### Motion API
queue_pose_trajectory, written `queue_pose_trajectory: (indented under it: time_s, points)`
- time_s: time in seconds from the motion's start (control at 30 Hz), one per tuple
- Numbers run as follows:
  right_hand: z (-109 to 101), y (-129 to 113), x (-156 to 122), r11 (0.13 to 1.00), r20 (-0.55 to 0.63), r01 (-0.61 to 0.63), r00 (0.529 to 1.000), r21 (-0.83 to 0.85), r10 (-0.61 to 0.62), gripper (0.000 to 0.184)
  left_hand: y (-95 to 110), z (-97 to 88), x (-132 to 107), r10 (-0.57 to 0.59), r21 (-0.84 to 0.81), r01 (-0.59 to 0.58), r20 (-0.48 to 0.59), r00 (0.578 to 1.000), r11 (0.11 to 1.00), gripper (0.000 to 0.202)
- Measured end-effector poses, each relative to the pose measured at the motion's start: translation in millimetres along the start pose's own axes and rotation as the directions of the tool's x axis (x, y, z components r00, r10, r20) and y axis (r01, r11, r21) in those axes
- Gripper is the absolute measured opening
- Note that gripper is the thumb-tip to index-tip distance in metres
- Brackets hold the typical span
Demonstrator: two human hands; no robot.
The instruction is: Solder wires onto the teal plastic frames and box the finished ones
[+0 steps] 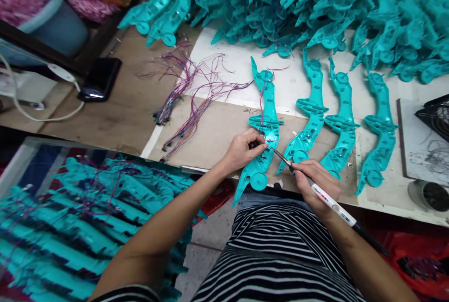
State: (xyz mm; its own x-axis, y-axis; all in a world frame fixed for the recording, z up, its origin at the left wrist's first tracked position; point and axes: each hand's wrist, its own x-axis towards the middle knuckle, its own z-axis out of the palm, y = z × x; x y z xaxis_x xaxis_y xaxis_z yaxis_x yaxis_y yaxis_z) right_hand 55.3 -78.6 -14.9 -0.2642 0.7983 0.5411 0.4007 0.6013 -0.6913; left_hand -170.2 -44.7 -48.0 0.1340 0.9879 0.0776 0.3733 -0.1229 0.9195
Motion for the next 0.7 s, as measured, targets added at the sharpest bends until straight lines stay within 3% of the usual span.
queue_pose_trajectory:
  time_s: [0.7]
  points:
    - [0.3, 0.5, -1.4, 0.999, 0.007, 0.031, 1.000, -0.016, -0.031, 0.023, -3.4, 2.6, -2.0, 0.092, 0.010, -0.092, -0.033, 0.995, 0.996, 0.011]
